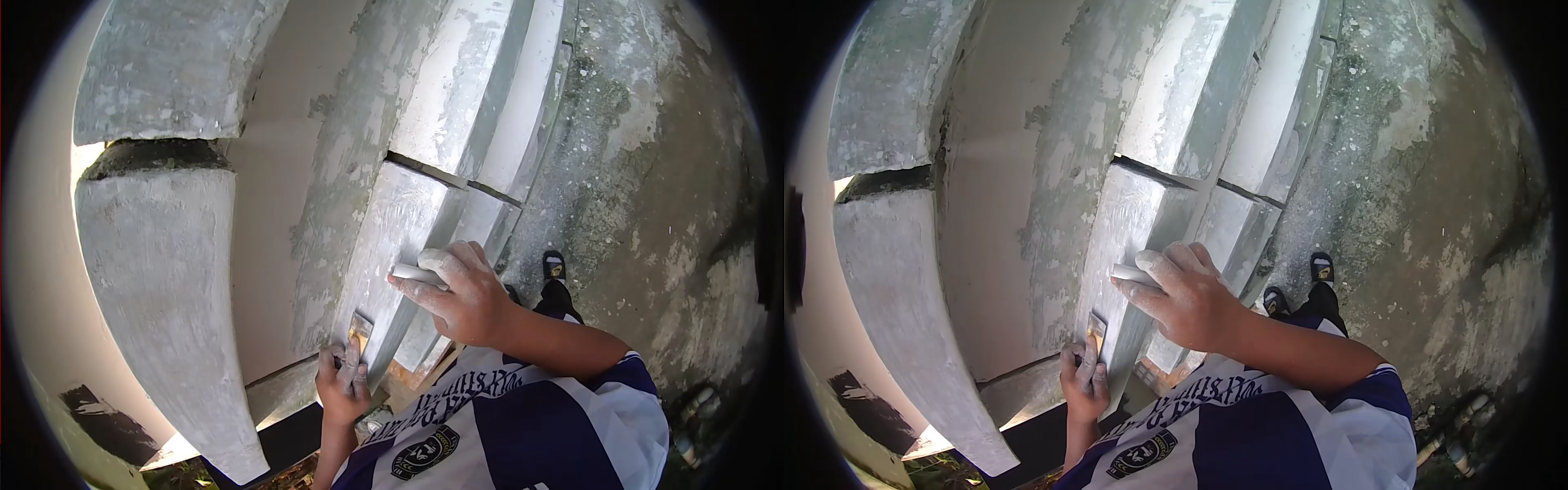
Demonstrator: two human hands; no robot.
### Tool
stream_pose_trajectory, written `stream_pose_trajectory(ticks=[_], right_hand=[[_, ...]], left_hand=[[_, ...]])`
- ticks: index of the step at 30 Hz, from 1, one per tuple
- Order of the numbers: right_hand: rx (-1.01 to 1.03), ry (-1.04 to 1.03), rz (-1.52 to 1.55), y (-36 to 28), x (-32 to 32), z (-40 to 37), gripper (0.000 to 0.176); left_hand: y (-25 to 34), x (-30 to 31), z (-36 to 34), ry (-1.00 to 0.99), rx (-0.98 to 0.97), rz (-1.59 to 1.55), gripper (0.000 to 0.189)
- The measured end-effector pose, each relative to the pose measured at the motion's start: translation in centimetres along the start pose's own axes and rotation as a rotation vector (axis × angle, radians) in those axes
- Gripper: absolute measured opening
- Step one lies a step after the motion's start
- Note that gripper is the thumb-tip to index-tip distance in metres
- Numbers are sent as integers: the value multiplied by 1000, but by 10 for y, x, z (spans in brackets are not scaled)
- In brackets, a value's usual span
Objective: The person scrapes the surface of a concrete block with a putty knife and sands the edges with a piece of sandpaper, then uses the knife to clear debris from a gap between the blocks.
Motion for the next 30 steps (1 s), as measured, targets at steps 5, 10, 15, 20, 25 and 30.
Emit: stream_pose_trajectory(ticks=[5, 10, 15, 20, 25, 30], right_hand=[[144, -165, -18, -29, -6, 0, 36], [15, -82, -109, -3, 11, 35, 39], [-166, 121, -192, 30, 37, 59, 32], [-57, -79, -89, -11, 4, 34, 31], [-102, -67, -155, -4, 9, 38, 29], [-169, 73, -219, 26, 34, 63, 26]], left_hand=[[-1, 2, 1, 10, 58, 1, 47], [0, 7, 1, 13, 91, -22, 48], [-2, 7, -4, 54, 115, -2, 51], [-2, 7, -3, 50, 141, -6, 52], [-4, 9, -7, 68, 143, 1, 54], [-3, 10, -7, 72, 151, -27, 55]])
Point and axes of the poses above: each hand's wrist, its own z-axis towards the middle knuckle, its own x-axis out of the back of the hand, y = z × x, the point moved 7 cm from there along z, towards the middle knuckle, and after that the axes turned 4 degrees about -z, right-handed, at the moved point
